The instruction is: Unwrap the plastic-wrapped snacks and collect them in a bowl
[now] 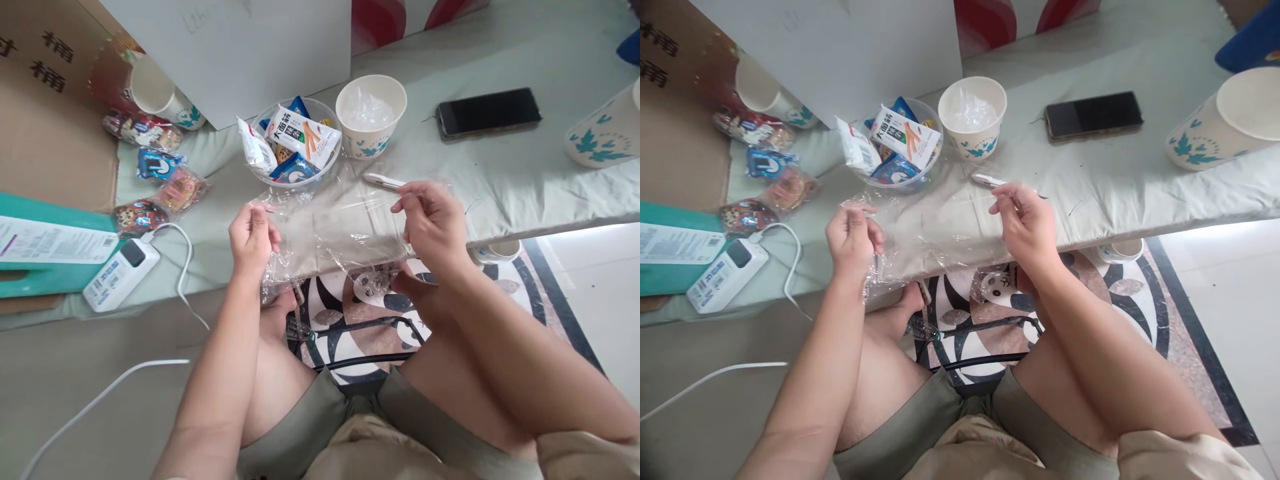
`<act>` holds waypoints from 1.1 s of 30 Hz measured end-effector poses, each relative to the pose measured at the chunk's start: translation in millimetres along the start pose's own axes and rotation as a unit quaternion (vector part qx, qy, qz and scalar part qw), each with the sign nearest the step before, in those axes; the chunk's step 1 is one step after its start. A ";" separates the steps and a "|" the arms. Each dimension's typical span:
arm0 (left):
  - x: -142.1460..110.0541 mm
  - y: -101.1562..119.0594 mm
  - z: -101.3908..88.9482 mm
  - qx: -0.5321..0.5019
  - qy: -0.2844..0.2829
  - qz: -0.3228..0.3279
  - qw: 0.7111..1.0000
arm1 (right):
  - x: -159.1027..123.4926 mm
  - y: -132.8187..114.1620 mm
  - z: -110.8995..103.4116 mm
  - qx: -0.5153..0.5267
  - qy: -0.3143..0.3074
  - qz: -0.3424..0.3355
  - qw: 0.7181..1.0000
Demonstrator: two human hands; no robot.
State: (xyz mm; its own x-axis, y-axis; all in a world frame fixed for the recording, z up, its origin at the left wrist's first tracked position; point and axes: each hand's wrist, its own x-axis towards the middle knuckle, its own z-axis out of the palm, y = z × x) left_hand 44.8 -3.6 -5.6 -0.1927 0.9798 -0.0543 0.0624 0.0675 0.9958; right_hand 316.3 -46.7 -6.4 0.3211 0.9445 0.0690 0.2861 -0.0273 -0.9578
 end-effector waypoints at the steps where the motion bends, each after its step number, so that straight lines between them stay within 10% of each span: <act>1: -0.3 -0.3 -1.1 0.003 -0.010 0.008 1.000 | 0.8 0.2 -0.8 -0.003 0.020 -0.012 1.000; 13: -0.4 10.9 -16.2 0.074 -0.183 -0.134 0.971 | 6.3 3.9 -2.8 0.073 0.084 -0.027 0.993; 19: 12.9 1.1 -29.1 -0.054 -0.144 -0.048 0.987 | 7.2 8.4 -9.4 0.126 0.096 -0.066 0.985; 27: 16.0 -1.1 -20.9 -0.056 -0.114 -0.064 0.990 | 3.2 3.4 -7.5 0.049 -0.086 0.019 0.995; 33: 18.1 -2.0 -22.2 -0.042 -0.090 -0.056 0.993 | 3.1 5.1 -7.4 0.012 -0.008 -0.028 0.999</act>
State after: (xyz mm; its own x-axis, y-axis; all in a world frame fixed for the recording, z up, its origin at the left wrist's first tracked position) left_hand 19.4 9.9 -6.9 -0.0141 0.9853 -0.1702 -0.0338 0.1697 0.9849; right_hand 325.4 -46.3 -9.0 0.2899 0.9496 0.1190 0.2813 0.0343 -0.9590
